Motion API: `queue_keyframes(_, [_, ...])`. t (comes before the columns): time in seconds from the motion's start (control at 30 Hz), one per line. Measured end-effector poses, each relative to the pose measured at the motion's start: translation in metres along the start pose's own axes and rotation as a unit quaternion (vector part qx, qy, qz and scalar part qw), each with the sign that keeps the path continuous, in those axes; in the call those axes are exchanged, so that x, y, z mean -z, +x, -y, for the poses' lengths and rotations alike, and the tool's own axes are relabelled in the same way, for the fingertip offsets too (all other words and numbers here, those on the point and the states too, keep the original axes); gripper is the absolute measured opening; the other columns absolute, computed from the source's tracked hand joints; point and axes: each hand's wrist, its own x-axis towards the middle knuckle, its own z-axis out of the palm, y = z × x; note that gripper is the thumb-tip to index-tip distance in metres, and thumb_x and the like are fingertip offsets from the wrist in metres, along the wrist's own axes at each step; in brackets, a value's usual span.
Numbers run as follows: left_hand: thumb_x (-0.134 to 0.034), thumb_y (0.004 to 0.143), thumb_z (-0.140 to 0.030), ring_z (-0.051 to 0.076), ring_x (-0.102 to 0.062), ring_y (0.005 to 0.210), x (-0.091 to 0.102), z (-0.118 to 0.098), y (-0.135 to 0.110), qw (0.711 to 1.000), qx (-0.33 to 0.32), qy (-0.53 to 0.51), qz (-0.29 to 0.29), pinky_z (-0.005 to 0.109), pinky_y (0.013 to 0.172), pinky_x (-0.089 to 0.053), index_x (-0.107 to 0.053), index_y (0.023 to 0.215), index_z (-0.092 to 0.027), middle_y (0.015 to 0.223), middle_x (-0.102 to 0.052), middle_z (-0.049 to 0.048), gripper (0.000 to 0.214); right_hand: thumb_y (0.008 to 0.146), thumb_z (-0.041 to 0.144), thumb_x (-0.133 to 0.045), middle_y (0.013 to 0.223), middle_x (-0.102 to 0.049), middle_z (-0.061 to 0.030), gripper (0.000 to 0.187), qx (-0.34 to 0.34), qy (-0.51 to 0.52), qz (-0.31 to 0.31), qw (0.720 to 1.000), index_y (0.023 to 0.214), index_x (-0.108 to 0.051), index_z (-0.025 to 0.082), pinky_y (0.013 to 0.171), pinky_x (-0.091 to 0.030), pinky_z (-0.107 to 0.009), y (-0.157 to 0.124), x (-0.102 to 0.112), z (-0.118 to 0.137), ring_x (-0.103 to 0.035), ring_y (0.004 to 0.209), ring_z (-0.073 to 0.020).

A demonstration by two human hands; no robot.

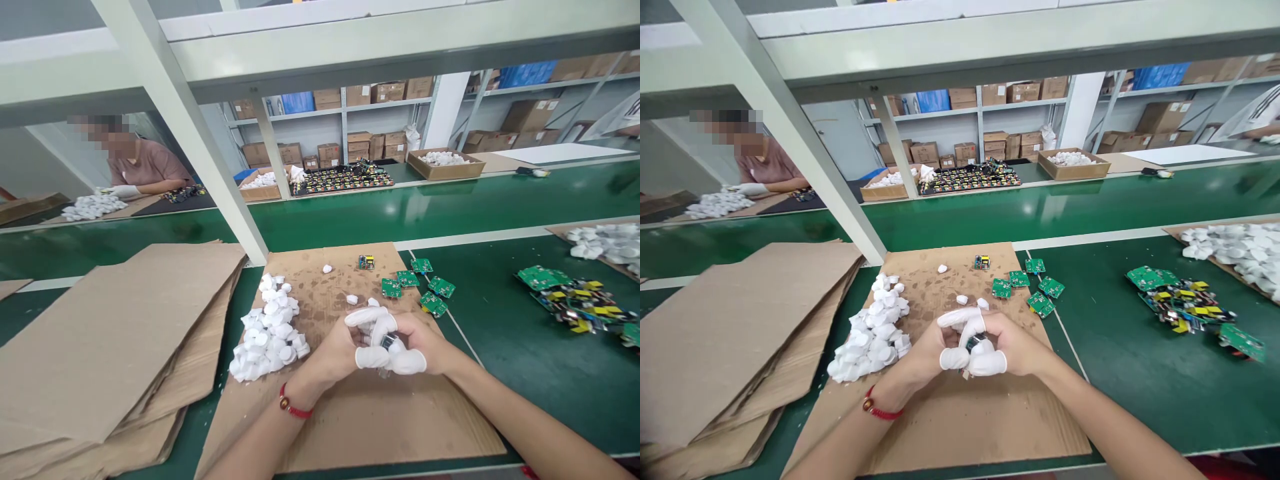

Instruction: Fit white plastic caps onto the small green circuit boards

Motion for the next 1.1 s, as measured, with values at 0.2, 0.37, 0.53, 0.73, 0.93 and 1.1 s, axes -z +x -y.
queue_keyframes(0.2, [-0.077, 0.057, -0.037, 0.01, -0.049, 0.063, -0.006, -0.009, 0.0, 0.999, -0.03, -0.009, 0.018, 0.021, 0.058, -0.041, -0.059, 0.077, -0.013, 0.077, -0.06, 0.0027, 0.037, 0.073, 0.031, -0.062, 0.11, -0.062, -0.0113, 0.016, 0.006, -0.032, 0.018, 0.999, 0.069, -0.055, 0.018, 0.082, -0.043, -0.037, 0.001, 0.002, -0.002, -0.056, 0.101, -0.0233])
queue_keyframes(0.37, [-0.067, 0.068, -0.043, 0.009, -0.047, 0.063, -0.007, -0.01, 0.001, 0.999, -0.02, -0.026, 0.04, 0.021, 0.059, -0.039, -0.055, 0.072, -0.013, 0.071, -0.055, 0.0016, 0.033, 0.077, 0.035, -0.06, 0.105, -0.062, -0.0104, 0.019, 0.005, -0.058, 0.001, 0.998, 0.071, -0.055, 0.018, 0.082, -0.043, -0.038, 0.001, 0.002, -0.001, -0.057, 0.091, -0.0206])
queue_keyframes(0.53, [-0.067, 0.068, -0.043, 0.012, -0.05, 0.076, -0.007, -0.007, 0.0, 0.999, -0.005, -0.032, 0.023, 0.021, 0.066, -0.038, -0.058, 0.08, -0.014, 0.078, -0.056, 0.0019, 0.032, 0.075, 0.047, -0.06, 0.102, -0.062, -0.0098, 0.03, 0.007, -0.061, -0.01, 0.998, 0.071, -0.06, 0.018, 0.089, -0.04, -0.043, 0.003, 0.001, 0.004, -0.057, 0.091, -0.0222])
queue_keyframes(0.73, [-0.064, 0.072, -0.04, 0.013, -0.051, 0.083, -0.009, -0.009, -0.001, 1.0, 0.013, -0.017, -0.009, 0.022, 0.072, -0.038, -0.061, 0.091, -0.015, 0.087, -0.059, 0.0036, 0.031, 0.072, 0.038, -0.066, 0.1, -0.065, -0.0084, 0.02, 0.013, -0.089, -0.031, 0.995, 0.073, -0.064, 0.019, 0.099, -0.031, -0.044, 0.005, 0.001, 0.003, -0.057, 0.096, -0.023])
queue_keyframes(0.93, [-0.069, 0.067, -0.038, 0.012, -0.052, 0.072, -0.004, -0.01, -0.002, 0.996, 0.025, -0.069, 0.049, 0.023, 0.066, -0.039, -0.06, 0.096, -0.016, 0.081, -0.058, 0.0023, 0.038, 0.07, 0.049, -0.066, 0.117, -0.058, -0.0102, 0.039, 0.005, -0.059, -0.012, 0.998, 0.098, -0.066, 0.022, 0.102, -0.029, -0.045, 0.001, 0.003, 0.0, -0.049, 0.114, -0.0276])
queue_keyframes(1.1, [-0.076, 0.058, -0.029, 0.01, -0.05, 0.061, -0.003, -0.019, -0.003, 0.99, 0.039, -0.085, 0.103, 0.024, 0.061, -0.04, -0.065, 0.092, -0.015, 0.067, -0.056, 0.0, 0.039, 0.086, 0.063, -0.027, 0.142, -0.034, -0.0056, 0.057, -0.014, 0.124, -0.02, 0.992, 0.119, -0.056, 0.027, 0.102, -0.03, -0.044, -0.005, 0.006, 0.001, -0.025, 0.132, -0.0254])
